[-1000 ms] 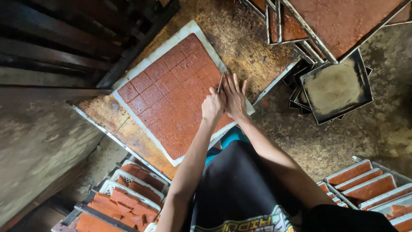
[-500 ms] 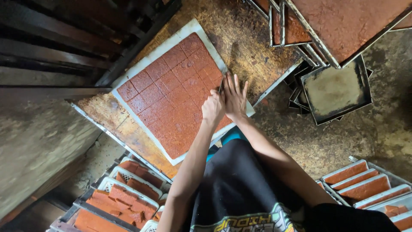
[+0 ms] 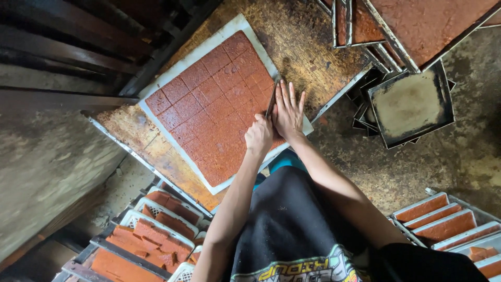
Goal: Using a long knife to cut a large sheet of thin bread into small uniform squares on a wooden workbench.
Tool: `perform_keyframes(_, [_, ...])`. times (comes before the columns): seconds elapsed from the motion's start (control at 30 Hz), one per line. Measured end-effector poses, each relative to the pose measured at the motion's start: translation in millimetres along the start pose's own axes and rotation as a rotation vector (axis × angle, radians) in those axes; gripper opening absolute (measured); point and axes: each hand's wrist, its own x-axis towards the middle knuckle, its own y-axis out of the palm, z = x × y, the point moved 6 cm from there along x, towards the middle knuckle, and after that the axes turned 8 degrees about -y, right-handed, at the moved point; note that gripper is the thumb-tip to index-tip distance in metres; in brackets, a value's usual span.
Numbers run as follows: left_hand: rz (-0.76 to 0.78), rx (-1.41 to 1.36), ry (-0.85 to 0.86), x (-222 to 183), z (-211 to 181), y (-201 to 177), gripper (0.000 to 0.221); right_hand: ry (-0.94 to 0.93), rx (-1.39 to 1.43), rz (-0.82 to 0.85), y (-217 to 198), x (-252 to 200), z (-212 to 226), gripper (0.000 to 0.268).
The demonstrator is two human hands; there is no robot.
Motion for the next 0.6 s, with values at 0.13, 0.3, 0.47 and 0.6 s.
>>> perform_keyframes(0.13, [0.001,-0.002,-0.014,-2.7,1.3,-8.9,0.049,0.002,-0.006,-0.018,7.7,-0.5,-3.8,0.065])
perform_keyframes(0.3, [0.115,0.016,-0.102,7.9,6.2,-44.7,0.049,-0.014,-0.049,-0.05,5.9,-0.8,-2.5,0.063])
perform_keyframes(0.47, [0.067,0.001,-0.043,-17.6,15.2,-26.7,0.049,-0.008,-0.06,-0.059,4.6,-0.8,-1.6,0.064])
perform_keyframes(0.6, [0.052,0.043,-0.046,-23.6,19.1,-43.2,0.049,-0.013,-0.057,-0.067,-1.1,-2.0,1.7,0.064])
